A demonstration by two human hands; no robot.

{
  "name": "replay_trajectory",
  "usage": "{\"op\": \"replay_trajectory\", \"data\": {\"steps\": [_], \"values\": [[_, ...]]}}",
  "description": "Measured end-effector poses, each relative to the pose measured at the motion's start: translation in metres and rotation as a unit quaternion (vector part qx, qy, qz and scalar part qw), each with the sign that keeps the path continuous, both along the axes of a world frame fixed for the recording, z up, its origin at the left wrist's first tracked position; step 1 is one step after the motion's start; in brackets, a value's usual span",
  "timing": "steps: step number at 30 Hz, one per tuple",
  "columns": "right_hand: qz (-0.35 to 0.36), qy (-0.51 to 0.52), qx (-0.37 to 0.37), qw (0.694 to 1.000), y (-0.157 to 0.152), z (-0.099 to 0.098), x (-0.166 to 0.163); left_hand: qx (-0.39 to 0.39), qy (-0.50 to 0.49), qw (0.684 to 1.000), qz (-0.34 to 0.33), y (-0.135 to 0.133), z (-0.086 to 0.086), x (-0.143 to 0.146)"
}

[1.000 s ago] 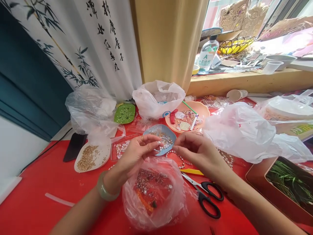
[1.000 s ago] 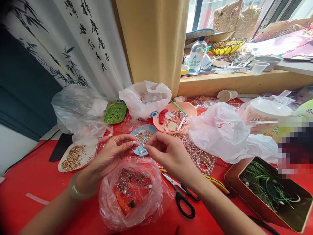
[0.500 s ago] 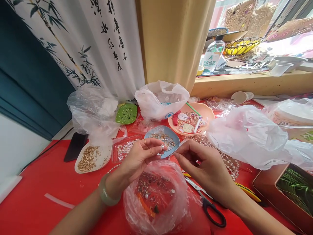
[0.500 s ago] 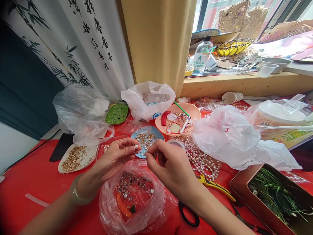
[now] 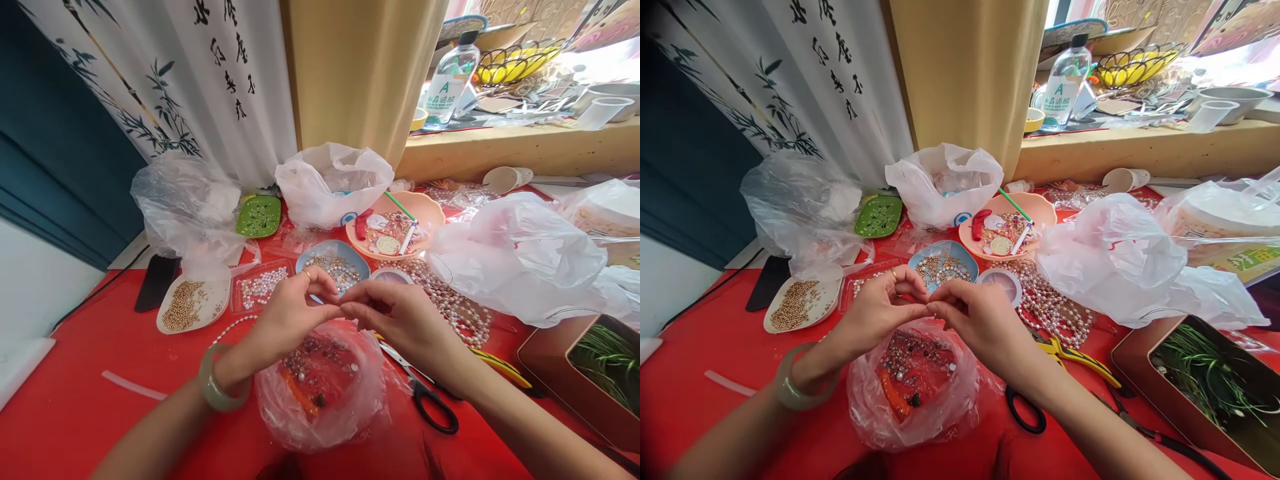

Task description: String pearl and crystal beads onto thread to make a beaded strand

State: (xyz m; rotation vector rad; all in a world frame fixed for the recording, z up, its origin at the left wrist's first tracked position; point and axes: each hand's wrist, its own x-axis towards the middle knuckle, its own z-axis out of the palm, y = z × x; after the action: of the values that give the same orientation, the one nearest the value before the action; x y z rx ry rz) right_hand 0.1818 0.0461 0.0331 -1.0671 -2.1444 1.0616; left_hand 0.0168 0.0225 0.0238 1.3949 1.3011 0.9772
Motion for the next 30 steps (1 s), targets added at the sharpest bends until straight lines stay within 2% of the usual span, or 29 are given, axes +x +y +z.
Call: {"op": "replay_trajectory", "data": {"steps": [3, 7, 10, 14, 17, 20, 26, 30], "values": [[0.009, -0.085, 0.081, 0.993, -0.002, -0.004, -0.001, 0.021, 0.060, 0.998, -0.026, -0.005, -0.002, -0.002], [0.061, -0.155, 0.176, 0.970, -0.006, -0.012, 0.001, 0.030, 0.119, 0.991, -0.049, -0.009, 0.003, -0.006], [0.075, -0.174, 0.220, 0.957, -0.008, -0.017, 0.001, 0.046, 0.171, 0.983, -0.054, -0.012, 0.009, -0.009], [0.051, -0.207, 0.252, 0.944, -0.011, -0.016, -0.002, 0.070, 0.254, 0.964, -0.044, -0.018, 0.014, -0.009], [0.047, -0.203, 0.246, 0.947, -0.014, -0.011, -0.005, 0.094, 0.296, 0.949, -0.043, -0.023, 0.014, -0.006], [0.050, -0.165, 0.202, 0.964, -0.015, -0.007, -0.005, 0.106, 0.307, 0.944, -0.066, -0.025, 0.014, -0.004], [0.051, -0.143, 0.121, 0.981, -0.008, -0.002, 0.000, 0.102, 0.233, 0.963, -0.094, -0.020, 0.015, -0.011], [0.038, -0.130, 0.116, 0.984, -0.001, 0.002, 0.006, 0.087, 0.308, 0.942, -0.098, -0.021, 0.010, -0.012]]}}
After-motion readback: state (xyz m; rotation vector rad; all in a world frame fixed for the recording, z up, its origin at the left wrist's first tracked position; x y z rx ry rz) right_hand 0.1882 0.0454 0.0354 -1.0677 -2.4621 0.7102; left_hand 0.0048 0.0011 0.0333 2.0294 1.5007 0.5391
